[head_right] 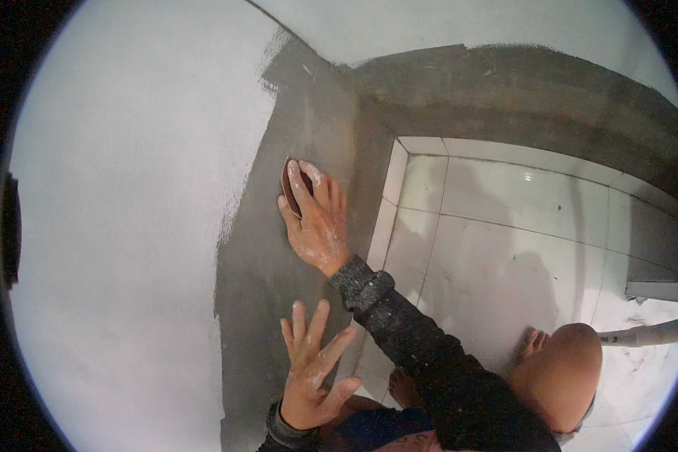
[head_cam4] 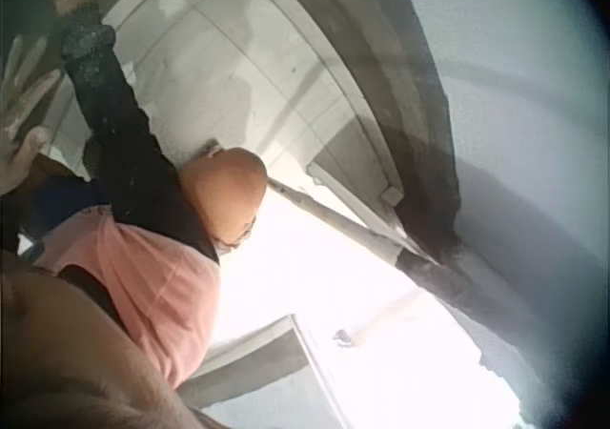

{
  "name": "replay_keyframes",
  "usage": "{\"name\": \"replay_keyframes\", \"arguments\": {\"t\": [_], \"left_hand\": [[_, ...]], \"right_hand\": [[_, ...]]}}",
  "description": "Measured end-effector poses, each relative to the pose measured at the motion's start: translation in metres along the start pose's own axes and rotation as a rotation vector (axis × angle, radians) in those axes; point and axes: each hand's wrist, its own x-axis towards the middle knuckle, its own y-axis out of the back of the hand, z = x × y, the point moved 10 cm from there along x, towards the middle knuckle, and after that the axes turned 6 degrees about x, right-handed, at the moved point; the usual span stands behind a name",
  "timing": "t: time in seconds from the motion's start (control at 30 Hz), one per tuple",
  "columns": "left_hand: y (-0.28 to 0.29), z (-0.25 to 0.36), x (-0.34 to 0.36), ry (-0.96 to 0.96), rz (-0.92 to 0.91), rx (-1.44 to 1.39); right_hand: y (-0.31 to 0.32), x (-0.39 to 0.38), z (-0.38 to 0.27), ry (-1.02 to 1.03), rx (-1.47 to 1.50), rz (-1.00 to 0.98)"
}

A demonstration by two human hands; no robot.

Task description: The person kneels on a tiled floor and uses a sanding block to smooth a freshly plastered wall. They repeatedly rub the block against the wall surface, moving from the lower section upward and across the wall.

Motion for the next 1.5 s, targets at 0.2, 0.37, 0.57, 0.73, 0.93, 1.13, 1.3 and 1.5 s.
{"name": "replay_keyframes", "arguments": {"t": [0.2,0.37,0.57,0.73,0.93,1.13,1.3,1.5], "left_hand": [[0.034,0.014,0.002,-0.199,0.367,-0.253],[0.017,0.005,0.011,-0.073,0.234,-0.235],[0.019,0.014,0.013,-0.137,0.268,-0.216],[0.028,0.004,0.006,-0.032,0.29,-0.129],[0.034,0.005,0.003,-0.029,0.374,-0.063],[0.023,0.006,0.007,-0.013,0.317,-0.03],[0.042,0.018,-0.012,-0.112,0.421,-0.095],[0.047,0.021,-0.011,-0.107,0.482,-0.139]], "right_hand": [[0.013,0.019,0.005,-0.036,0.285,0.107],[0.012,0.015,-0.006,-0.056,0.143,0.1],[0.013,0.016,-0.022,-0.054,0.18,0.056],[0.016,0.028,-0.02,-0.049,0.163,0.111],[0.013,0.04,-0.011,-0.03,0.178,0.111],[0.013,0.036,-0.018,-0.056,0.187,0.135],[0.011,0.042,-0.018,-0.075,0.204,0.113],[0.01,-0.018,-0.055,0.008,0.218,-0.019]]}}
